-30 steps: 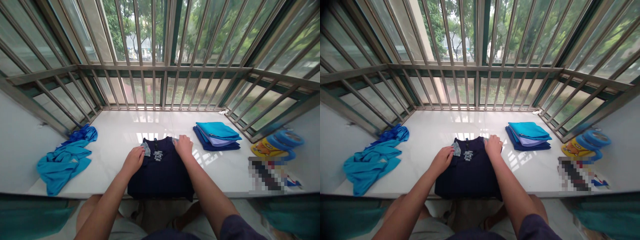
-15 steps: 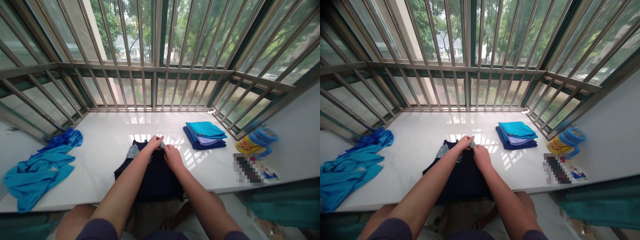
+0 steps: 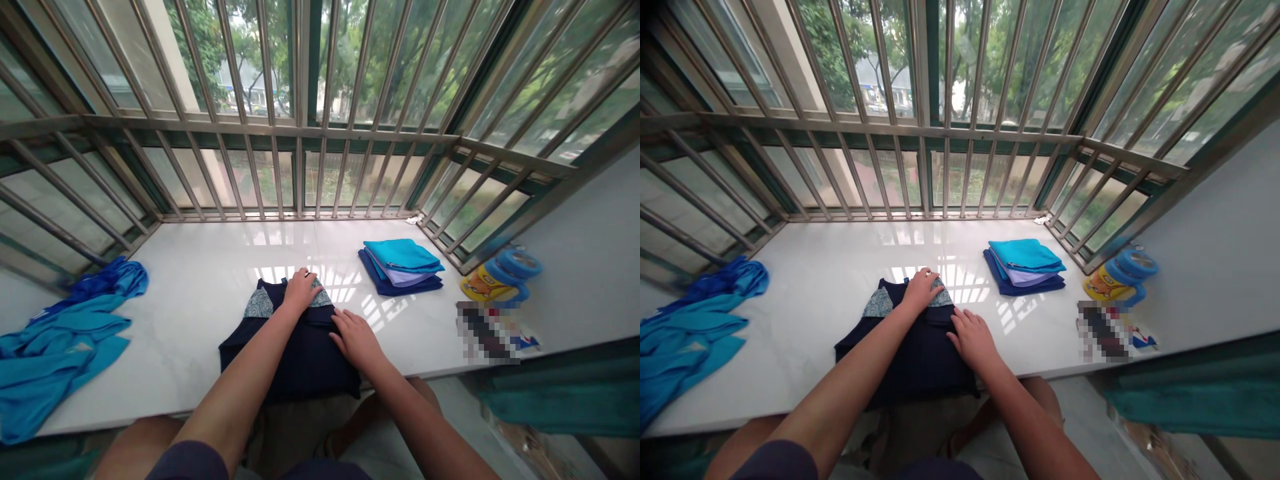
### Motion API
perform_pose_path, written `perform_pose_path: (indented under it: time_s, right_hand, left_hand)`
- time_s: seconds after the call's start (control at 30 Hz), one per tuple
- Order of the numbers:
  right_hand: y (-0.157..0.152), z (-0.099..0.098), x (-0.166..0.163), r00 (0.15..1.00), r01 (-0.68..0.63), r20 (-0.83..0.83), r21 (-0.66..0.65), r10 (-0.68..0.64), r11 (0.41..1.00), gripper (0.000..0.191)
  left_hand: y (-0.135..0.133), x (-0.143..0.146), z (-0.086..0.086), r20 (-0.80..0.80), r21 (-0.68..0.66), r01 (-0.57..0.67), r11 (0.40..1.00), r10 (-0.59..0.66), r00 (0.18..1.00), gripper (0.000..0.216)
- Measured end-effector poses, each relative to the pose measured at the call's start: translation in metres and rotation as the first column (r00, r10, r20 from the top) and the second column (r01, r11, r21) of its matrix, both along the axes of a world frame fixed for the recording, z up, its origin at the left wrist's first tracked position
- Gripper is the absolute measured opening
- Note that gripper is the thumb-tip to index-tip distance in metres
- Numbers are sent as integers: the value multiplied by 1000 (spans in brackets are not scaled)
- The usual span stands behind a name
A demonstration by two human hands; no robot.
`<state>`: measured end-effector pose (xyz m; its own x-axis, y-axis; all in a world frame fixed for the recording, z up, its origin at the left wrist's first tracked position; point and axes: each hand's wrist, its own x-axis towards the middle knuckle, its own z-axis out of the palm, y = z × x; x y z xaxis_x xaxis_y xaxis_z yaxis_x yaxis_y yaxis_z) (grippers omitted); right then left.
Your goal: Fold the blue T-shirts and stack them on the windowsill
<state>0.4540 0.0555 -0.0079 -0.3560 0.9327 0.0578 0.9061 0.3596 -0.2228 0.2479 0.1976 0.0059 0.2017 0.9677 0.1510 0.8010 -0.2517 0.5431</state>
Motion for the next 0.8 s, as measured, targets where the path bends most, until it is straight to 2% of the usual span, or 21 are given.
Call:
perform_pose_path:
  time_s: [0.07, 0.17, 0.27, 0.37, 0.47, 0.57, 0.7, 0.8]
  right_hand:
    - [5, 10, 1, 999, 29, -44, -10, -30, 1000, 38]
    - [28, 27, -3, 984, 161, -64, -70, -166, 984, 41]
    - [73, 40, -15, 967, 248, -29, -141, -254, 958, 40]
    - [128, 44, -35, 967, 240, -27, -219, -252, 946, 38]
    - [172, 41, -57, 967, 239, -15, -294, -255, 925, 47]
    - [194, 40, -69, 968, 230, -18, -333, -249, 914, 30]
    - [195, 44, -66, 969, 208, -66, -311, -239, 927, 18]
    - [180, 54, -56, 967, 177, -136, -248, -215, 952, 15]
  left_hand:
    - [-5, -16, 5, -11, 36, -48, 998, 49, 999, 38]
    - [-8, -68, 16, -45, 33, -217, 976, 218, 975, 39]
    - [-2, -132, 26, -116, -70, -388, 919, 379, 918, 35]
    - [12, -176, 31, -179, -241, -440, 865, 406, 896, 36]
    - [24, -186, 28, -161, -405, -385, 830, 349, 923, 36]
    - [28, -181, 21, -74, -517, -316, 795, 327, 942, 28]
    - [23, -176, 20, 89, -580, -235, 780, 348, 933, 31]
    - [10, -180, 28, 235, -561, -174, 809, 358, 904, 38]
